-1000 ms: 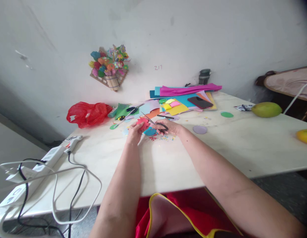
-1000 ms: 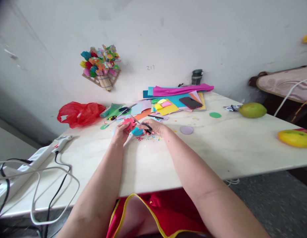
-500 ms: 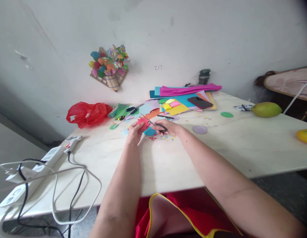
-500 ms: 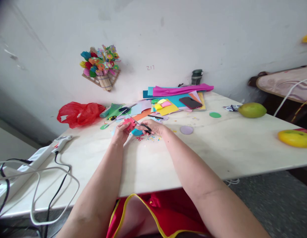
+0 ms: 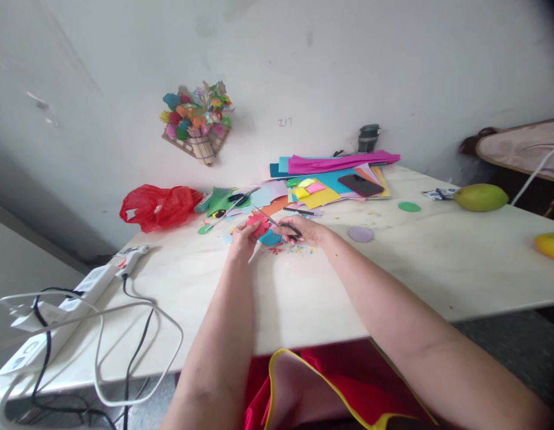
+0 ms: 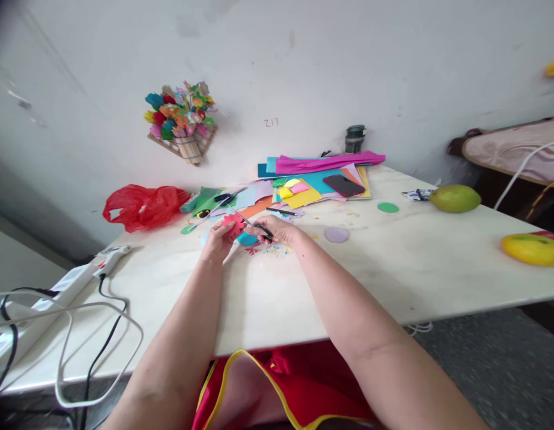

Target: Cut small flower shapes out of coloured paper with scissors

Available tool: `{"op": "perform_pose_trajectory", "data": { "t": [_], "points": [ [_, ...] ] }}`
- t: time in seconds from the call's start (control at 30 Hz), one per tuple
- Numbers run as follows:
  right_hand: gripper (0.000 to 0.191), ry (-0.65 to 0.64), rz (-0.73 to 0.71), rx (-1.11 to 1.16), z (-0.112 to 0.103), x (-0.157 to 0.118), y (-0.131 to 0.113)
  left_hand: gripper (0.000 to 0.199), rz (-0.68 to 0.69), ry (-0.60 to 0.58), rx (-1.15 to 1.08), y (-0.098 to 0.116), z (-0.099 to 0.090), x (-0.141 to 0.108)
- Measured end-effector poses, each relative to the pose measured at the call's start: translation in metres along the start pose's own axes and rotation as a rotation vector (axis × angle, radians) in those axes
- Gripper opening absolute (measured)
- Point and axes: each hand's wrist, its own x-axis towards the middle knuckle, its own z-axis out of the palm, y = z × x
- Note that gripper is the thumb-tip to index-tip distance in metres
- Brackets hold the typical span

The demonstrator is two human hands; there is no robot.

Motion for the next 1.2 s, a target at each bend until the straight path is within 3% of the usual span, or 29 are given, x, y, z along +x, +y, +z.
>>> {"op": "perform_pose_trajectory", "data": {
  "t": [0.53,1.0,1.2],
  "points": [
    [0.037,-0.006,-0.015,0.018,0.0002,-0.001,-0.0009,0.036,-0.001,0.025,-0.016,0.0001,-0.0011,0.0003],
    [0.034,-0.057,-0.07,-0.007,-0.0009,0.0003,0.0032,0.026,0.011,0.081,-0.012,-0.0013,-0.0016,0.0028],
    [0.036,-0.019,-0.014,0.041,-0.003,0.0023,0.0058,0.026,0.017,0.089,-0.016,-0.0016,-0.0008,0.0022]
  ]
}}
